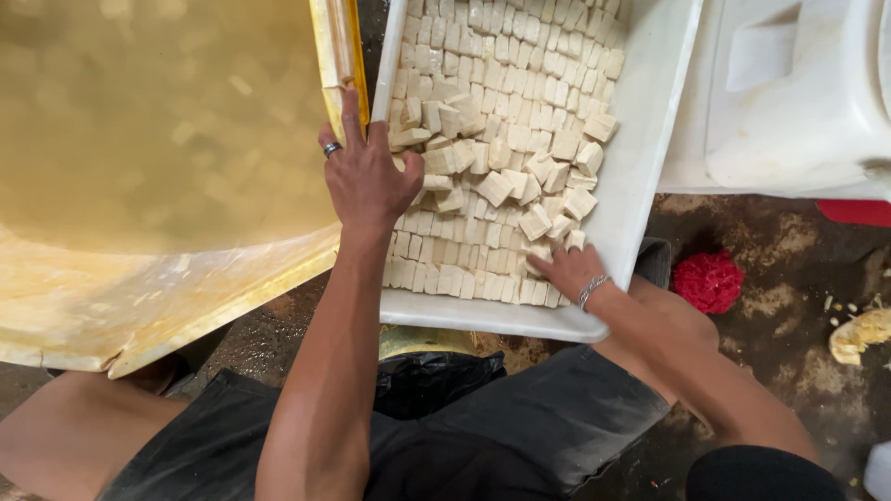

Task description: The person sits on the floor and transfers tofu cubes by hand from a large water-filled bin into a white plastic crate, arranging the cubes in neat rows and pressing them into place. They repeatedly scoop handfuls of tofu from the water bin and fill gaps in the crate.

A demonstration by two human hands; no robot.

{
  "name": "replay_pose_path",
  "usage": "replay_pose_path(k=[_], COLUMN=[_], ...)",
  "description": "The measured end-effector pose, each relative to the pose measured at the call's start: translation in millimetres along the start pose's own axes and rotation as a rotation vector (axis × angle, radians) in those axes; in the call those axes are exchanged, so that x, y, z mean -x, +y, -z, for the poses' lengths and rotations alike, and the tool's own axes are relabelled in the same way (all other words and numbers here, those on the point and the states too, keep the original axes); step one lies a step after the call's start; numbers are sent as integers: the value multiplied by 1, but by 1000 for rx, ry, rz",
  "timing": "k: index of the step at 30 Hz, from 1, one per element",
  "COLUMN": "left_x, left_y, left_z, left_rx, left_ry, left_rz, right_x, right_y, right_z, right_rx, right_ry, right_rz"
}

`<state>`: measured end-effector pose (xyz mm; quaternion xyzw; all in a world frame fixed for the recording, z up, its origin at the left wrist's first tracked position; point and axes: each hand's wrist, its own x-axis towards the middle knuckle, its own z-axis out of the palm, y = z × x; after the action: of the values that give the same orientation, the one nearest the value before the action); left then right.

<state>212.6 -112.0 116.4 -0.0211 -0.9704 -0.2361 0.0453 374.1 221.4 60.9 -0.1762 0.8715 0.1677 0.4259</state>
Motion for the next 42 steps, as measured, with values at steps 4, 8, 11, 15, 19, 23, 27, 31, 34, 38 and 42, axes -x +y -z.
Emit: replay_pose_path(k=[4,8,11,15,19,23,27,31,34,38,42], left_x=[0,-1,0,2,0,0,2,1,1,1,-1], left_y=[0,0,-1,-2,-2,-1,-1,-1,0,0,-1], left_z=[1,0,-1,-2,-3,-5,-5,-3,-2,-2,-1], left_rx=[-11,-1,8,25,18,33,20,26,28,-3,-25], left_ry=[-23,-8,-6,-18,41,97,37,92,-2,9,77], left_rz=[10,0,7,7,-30,-50,-12,-39,2,-12,-75], right_x=[-1,-6,-6,-2,-6,-11,-7,-9,-11,-13,-18], right_y=[-12,-15,-18,-23,-15,3,9,13,24,36,42], right_z=[-13,-2,11,16,13,19,22,23,15,6,21], right_rx=[96,-191,-459,-508,-522,-513,-158,0,-10,115,33], right_ry=[357,91,92,-24,9,147,222,280,200,109,105], right_rz=[112,58,-131,-152,-83,-303,-397,-336,-237,-131,-147])
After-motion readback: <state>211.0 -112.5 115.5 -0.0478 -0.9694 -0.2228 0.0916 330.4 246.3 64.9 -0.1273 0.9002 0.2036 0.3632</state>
